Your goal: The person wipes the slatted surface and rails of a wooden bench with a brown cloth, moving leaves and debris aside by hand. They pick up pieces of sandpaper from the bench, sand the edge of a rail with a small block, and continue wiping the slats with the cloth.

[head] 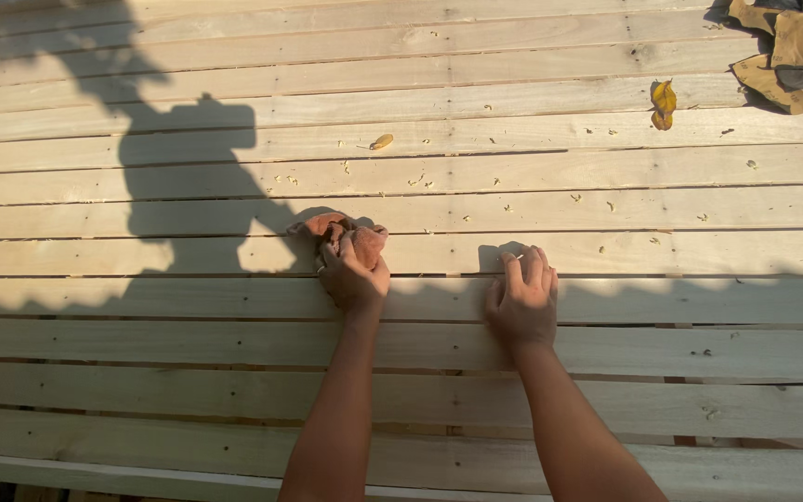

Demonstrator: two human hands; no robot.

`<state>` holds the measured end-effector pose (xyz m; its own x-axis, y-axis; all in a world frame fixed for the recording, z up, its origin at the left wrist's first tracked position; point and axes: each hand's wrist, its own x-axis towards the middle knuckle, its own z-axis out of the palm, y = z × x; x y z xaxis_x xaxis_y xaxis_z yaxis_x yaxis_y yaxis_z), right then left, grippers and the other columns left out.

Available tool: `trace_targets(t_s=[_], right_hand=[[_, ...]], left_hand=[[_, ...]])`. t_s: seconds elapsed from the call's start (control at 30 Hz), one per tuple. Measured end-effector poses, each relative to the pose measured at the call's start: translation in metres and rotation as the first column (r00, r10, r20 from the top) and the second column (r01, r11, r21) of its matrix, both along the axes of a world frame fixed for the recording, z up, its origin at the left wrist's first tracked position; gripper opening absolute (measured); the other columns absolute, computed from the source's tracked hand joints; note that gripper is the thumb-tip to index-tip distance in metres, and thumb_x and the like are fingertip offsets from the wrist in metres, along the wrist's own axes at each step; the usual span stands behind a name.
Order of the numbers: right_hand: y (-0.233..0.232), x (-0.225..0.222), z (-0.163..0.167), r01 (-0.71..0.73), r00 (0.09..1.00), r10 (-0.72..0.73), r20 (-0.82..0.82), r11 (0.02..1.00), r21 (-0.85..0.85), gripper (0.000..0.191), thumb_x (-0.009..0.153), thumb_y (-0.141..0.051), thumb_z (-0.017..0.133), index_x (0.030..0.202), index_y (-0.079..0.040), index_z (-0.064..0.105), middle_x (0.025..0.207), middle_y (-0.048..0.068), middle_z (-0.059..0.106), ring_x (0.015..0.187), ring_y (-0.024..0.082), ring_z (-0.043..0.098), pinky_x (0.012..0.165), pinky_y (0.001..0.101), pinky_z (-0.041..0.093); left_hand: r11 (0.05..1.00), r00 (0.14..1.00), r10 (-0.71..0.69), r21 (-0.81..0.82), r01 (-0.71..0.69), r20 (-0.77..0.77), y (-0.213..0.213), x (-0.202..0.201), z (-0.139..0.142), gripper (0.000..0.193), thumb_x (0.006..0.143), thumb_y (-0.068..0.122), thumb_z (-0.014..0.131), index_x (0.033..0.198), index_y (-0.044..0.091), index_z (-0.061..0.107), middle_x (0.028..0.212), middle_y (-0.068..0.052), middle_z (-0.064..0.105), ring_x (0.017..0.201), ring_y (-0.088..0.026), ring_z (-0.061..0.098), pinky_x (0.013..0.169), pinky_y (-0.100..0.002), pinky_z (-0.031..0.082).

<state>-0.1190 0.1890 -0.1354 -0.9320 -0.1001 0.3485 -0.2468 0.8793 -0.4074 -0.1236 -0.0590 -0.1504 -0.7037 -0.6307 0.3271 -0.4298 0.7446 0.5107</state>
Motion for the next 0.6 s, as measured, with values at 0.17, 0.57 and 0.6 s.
trace_targets(t_s=[0.17, 0.57, 0.6], right_hand=[[0.002, -0.007, -0.009, 0.114, 0.967, -0.062, 0.248, 0.973, -0.202, 0.068, 0.082, -0.021, 0.068, 0.144, -0.006, 0.045, 0.147, 0.021, 0.047, 0.140, 0.042, 0.039, 0.115, 0.0522, 0.034], [0.004, -0.010, 0.012, 0.062, 0.997, -0.063, 0.055, 0.998, 0.020, 0.065, 0.082, -0.012, 0.064, 0.143, 0.004, 0.051, 0.151, 0.026, 0.044, 0.144, 0.043, 0.039, 0.116, 0.0485, 0.039], [0.003, -0.008, 0.015, 0.060, 0.997, -0.061, 0.046, 0.998, 0.024, 0.065, 0.081, -0.011, 0.064, 0.143, 0.005, 0.051, 0.151, 0.027, 0.044, 0.144, 0.043, 0.040, 0.116, 0.0486, 0.039]], left_hand=[[0.567, 0.643, -0.641, 0.305, 0.765, -0.420, 0.212, -0.057, 0.071, 0.037, 0.080, 0.023, 0.075, 0.114, 0.012, 0.069, 0.117, -0.011, 0.068, 0.111, -0.032, 0.068, 0.098, -0.045, 0.057], [0.952, 0.816, -0.274, -0.020, 0.307, -0.509, -0.073, -0.027, 0.135, 0.071, 0.083, 0.013, 0.085, 0.139, 0.005, 0.043, 0.129, -0.019, 0.071, 0.113, -0.035, 0.074, 0.091, -0.043, 0.062], [0.984, 0.907, -0.166, -0.007, 0.177, -0.387, -0.107, -0.024, 0.133, 0.070, 0.089, 0.021, 0.084, 0.144, 0.007, 0.044, 0.133, -0.019, 0.066, 0.122, -0.038, 0.068, 0.099, -0.048, 0.058]])
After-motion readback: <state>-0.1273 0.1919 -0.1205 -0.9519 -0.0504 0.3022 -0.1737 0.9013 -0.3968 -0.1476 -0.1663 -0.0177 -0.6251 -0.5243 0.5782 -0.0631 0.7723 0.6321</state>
